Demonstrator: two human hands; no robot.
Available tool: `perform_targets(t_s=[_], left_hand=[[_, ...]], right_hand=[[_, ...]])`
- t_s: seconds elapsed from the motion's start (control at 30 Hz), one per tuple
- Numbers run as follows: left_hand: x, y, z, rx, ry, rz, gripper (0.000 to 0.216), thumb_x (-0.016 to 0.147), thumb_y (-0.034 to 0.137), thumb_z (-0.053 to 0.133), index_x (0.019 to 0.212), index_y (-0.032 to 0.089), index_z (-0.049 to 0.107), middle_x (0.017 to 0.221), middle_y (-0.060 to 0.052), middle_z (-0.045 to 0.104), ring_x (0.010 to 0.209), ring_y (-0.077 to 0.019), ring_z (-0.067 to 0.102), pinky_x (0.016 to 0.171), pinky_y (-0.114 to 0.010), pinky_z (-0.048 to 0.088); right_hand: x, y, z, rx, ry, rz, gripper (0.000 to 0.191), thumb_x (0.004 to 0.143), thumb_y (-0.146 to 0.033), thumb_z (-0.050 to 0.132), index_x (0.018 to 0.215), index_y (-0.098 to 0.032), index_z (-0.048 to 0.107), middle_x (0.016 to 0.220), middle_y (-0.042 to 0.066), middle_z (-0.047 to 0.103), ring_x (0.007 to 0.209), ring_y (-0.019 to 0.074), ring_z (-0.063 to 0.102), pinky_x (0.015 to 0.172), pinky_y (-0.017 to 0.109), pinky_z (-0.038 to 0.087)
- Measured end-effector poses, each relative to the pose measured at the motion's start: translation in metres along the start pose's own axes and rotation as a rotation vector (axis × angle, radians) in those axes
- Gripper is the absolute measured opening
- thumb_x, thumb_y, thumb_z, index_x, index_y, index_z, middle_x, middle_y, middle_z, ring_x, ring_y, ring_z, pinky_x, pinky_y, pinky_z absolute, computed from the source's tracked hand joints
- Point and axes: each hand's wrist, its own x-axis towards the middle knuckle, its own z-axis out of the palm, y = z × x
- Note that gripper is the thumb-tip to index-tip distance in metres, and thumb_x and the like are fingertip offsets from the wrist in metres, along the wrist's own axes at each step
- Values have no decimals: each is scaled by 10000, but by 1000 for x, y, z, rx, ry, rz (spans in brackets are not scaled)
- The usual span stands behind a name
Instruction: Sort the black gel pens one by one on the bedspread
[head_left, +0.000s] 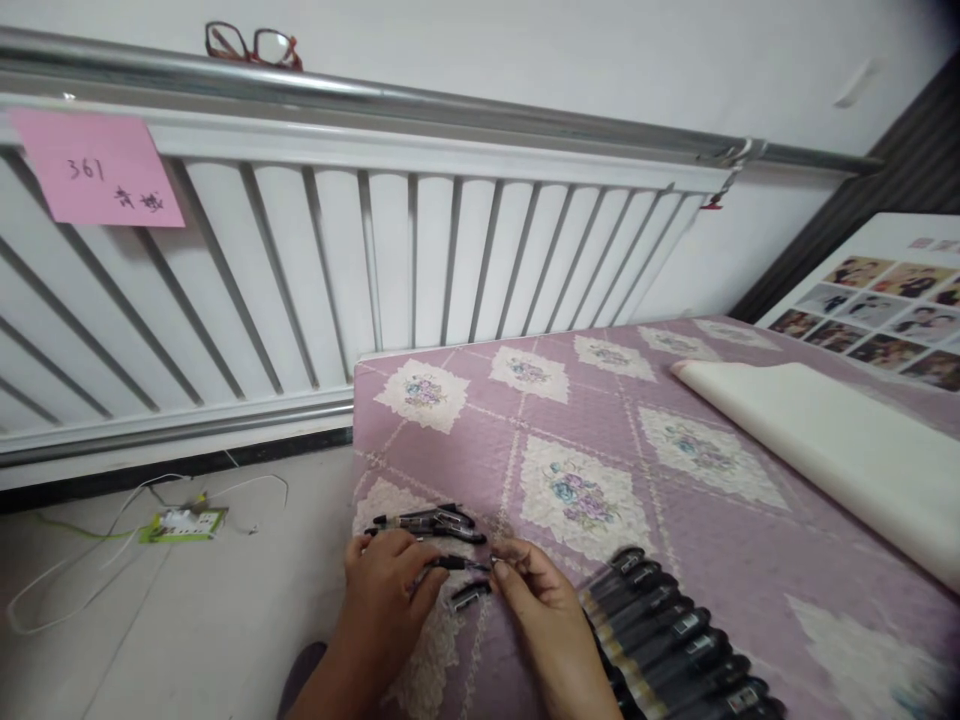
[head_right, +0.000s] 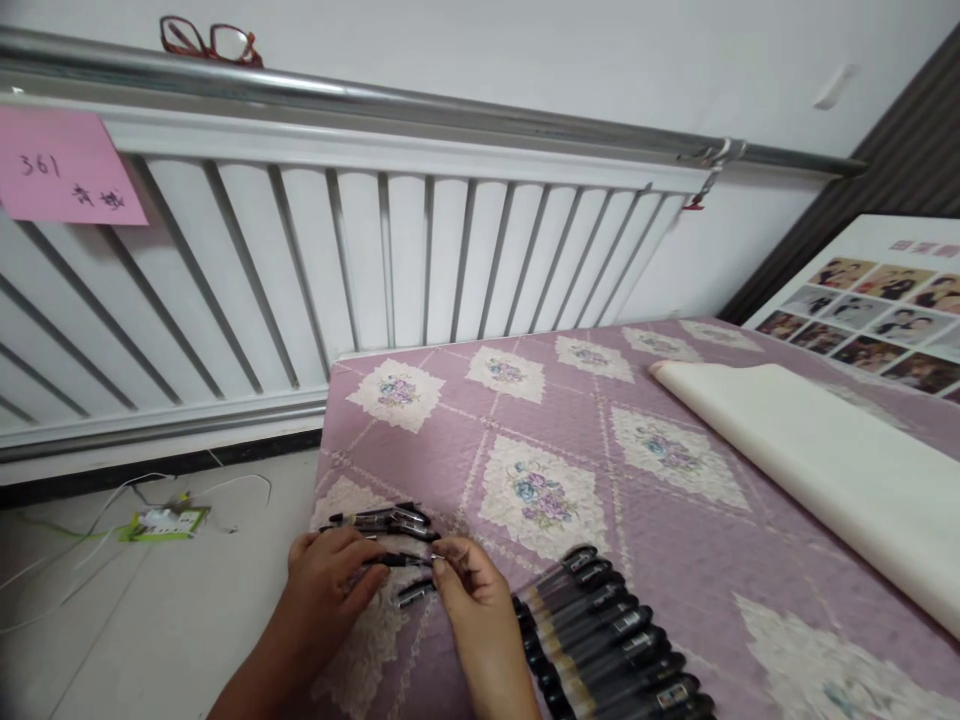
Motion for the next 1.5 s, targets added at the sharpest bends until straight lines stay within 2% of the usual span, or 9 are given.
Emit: perform_targets(t_s=[0.17,0.33,0.67,1.0,1.3,1.5], left_hand=[[-1,3,-4,9,40,-25,146,835,254,568,914,311,678,894,0,674,897,-204,591,856,-409,282],[0,1,-3,-28,-13,1,124,824,281,583,889,312,683,845,2,669,843,-192,598,811,-380,299],[1,-3,0,-36,-8,45,123,827,299,581,897,314,681,839,-3,665,825,-190,597,813,-375,328],[1,0,-2,-34,-60,17,126,845,314,571,908,315,681,842,-6,645,840,-210,588,821,-403,335],[1,2,-3,-66,-75,4,126,842,312,573,904,309,682,850,-9,642,856,-206,581,828,-402,343],[0,3,-4,-68,-43,29,130,846,315,575,913,299,684,845,-15,643,849,-199,577,843,-397,343]], right_hand=[[-2,-3,1,-17,-68,-20,271,692,-445,722,833,-216,688,816,24,697,804,199,630,756,283,479],[-3,0,2,-112,-138,-70,199,756,-391,666,863,-225,683,840,21,692,833,191,629,778,276,473],[0,3,1,-228,-158,-144,137,788,-318,607,868,-224,669,841,22,675,835,185,627,768,265,474],[0,2,3,-293,-162,-246,97,784,-250,591,822,-225,676,826,21,647,820,174,612,761,255,479],[-2,6,3,-213,-172,-143,161,783,-291,613,930,-235,644,858,15,679,832,173,629,749,251,480],[-1,3,4,-208,-176,-152,155,767,-319,637,883,-218,658,835,21,678,812,180,632,740,261,492]])
